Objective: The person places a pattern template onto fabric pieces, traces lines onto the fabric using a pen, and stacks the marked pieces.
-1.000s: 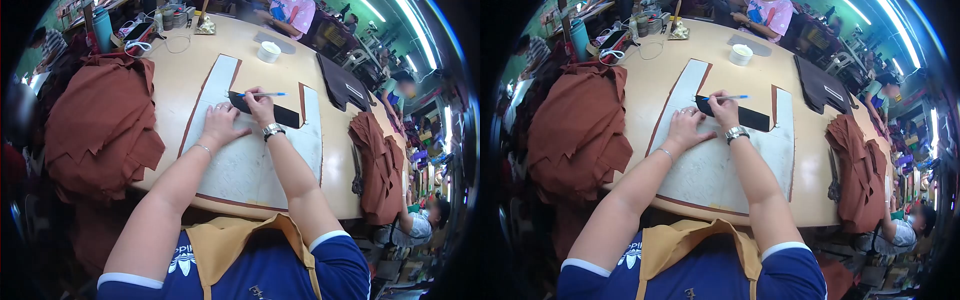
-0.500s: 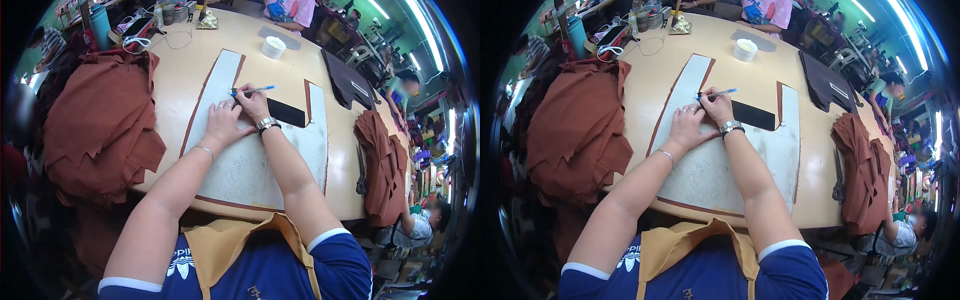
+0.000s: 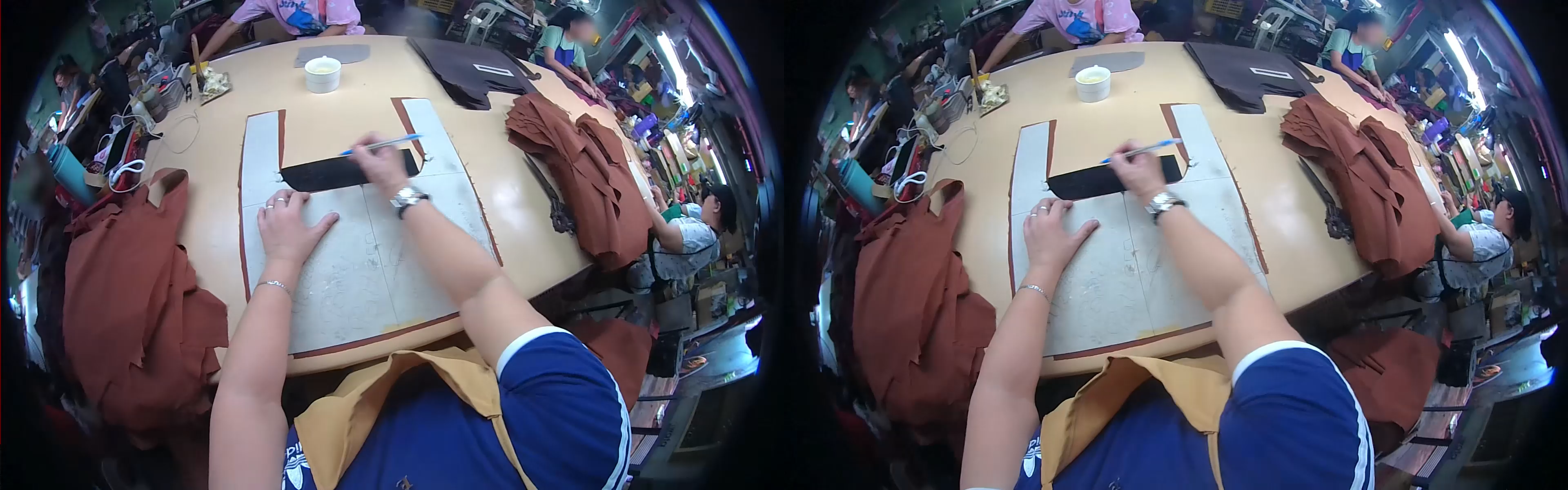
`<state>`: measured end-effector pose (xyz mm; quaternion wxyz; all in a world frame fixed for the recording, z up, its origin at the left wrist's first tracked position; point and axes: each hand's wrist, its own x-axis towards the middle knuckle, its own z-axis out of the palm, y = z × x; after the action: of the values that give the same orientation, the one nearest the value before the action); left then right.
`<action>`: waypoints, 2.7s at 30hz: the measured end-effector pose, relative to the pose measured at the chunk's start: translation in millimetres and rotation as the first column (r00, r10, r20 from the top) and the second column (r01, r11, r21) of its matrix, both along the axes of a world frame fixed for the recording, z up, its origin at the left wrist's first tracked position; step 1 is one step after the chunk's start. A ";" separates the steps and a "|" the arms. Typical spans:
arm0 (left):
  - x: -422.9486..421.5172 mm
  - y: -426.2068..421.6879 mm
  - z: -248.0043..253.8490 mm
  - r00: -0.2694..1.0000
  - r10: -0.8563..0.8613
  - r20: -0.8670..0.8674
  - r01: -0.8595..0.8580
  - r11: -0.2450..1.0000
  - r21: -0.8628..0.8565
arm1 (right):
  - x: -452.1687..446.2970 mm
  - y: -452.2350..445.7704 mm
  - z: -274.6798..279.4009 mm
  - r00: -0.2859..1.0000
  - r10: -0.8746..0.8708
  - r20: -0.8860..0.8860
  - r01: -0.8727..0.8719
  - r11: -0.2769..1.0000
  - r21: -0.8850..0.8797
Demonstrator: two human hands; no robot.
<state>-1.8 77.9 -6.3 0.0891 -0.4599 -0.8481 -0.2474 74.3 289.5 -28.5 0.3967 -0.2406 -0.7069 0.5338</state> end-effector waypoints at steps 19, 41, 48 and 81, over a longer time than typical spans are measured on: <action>1.5 -1.1 1.0 0.999 -0.006 -0.032 0.006 1.000 -0.008 | 128.8 77.3 -11.3 0.936 -0.309 0.169 0.277 0.942 0.189; -15.8 -27.5 -11.0 0.926 -0.323 0.197 0.314 0.946 0.075 | 254.5 -9.3 34.3 0.795 -0.351 0.494 0.242 0.931 0.272; 15.0 -85.0 8.6 0.980 0.184 0.070 -0.150 0.928 -0.341 | 270.6 -4.3 20.1 0.952 -0.179 0.248 0.239 0.941 -0.240; 8.7 -74.3 -4.0 0.910 0.195 0.366 -0.218 0.976 0.022 | 333.4 19.8 66.9 0.188 -0.981 -0.053 0.653 0.085 0.753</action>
<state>6.9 3.6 -10.2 -0.0285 -0.3114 -0.8857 -0.3431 407.7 309.2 38.4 0.4964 -0.5811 -0.6253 -0.1580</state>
